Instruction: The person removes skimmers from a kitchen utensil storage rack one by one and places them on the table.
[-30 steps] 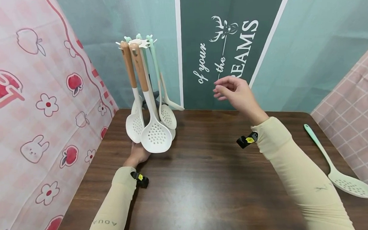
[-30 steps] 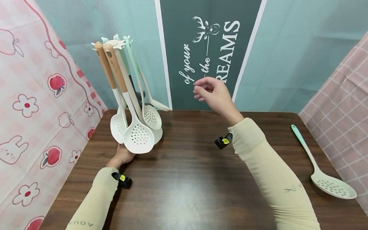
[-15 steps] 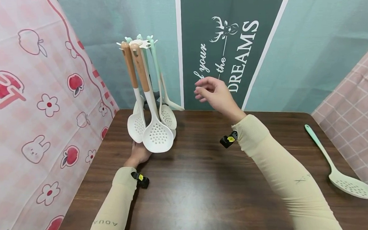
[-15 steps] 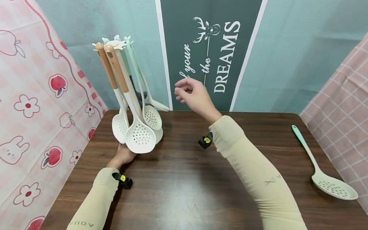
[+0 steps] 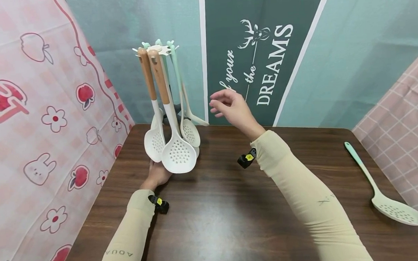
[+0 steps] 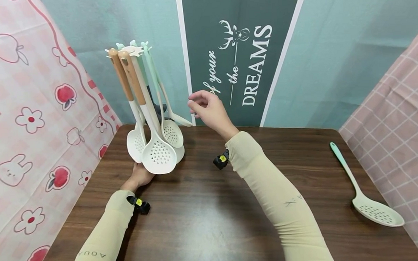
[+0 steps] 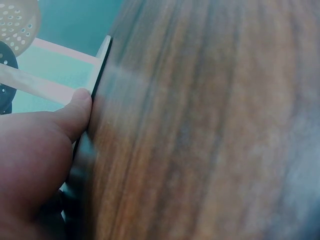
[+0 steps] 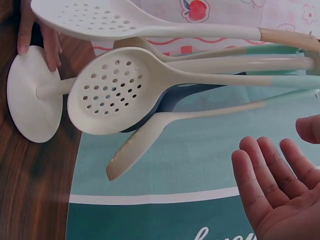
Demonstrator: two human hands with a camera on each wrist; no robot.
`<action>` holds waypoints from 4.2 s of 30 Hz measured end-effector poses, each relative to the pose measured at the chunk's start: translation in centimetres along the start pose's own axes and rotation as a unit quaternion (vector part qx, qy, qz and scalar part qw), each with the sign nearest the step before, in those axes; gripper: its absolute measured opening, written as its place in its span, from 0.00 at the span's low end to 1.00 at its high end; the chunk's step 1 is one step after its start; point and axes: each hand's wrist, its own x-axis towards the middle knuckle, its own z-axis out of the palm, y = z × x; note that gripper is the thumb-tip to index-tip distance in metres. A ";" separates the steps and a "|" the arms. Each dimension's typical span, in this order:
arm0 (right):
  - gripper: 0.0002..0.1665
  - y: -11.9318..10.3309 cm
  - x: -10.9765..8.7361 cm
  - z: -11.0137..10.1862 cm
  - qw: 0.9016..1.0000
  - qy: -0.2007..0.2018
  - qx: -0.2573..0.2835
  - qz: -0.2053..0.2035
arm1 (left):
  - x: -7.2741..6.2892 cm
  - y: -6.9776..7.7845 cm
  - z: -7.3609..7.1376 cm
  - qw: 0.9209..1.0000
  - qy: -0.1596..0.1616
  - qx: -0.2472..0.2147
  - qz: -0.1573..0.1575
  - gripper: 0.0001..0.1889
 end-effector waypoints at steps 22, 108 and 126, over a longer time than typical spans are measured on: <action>0.19 -2.3 2.3 4.0 0.997 -0.067 -0.032 -0.011 | 0.0 -0.3 0.0 1.000 0.006 0.006 0.016 0.31; 0.36 1.3 2.0 7.8 0.976 -0.083 -0.189 -0.069 | -0.3 -0.4 0.5 0.999 0.028 0.004 0.024 0.33; 0.36 1.4 1.6 7.7 0.978 -0.079 -0.188 -0.052 | -0.3 -0.3 0.7 0.998 0.044 -0.013 0.035 0.33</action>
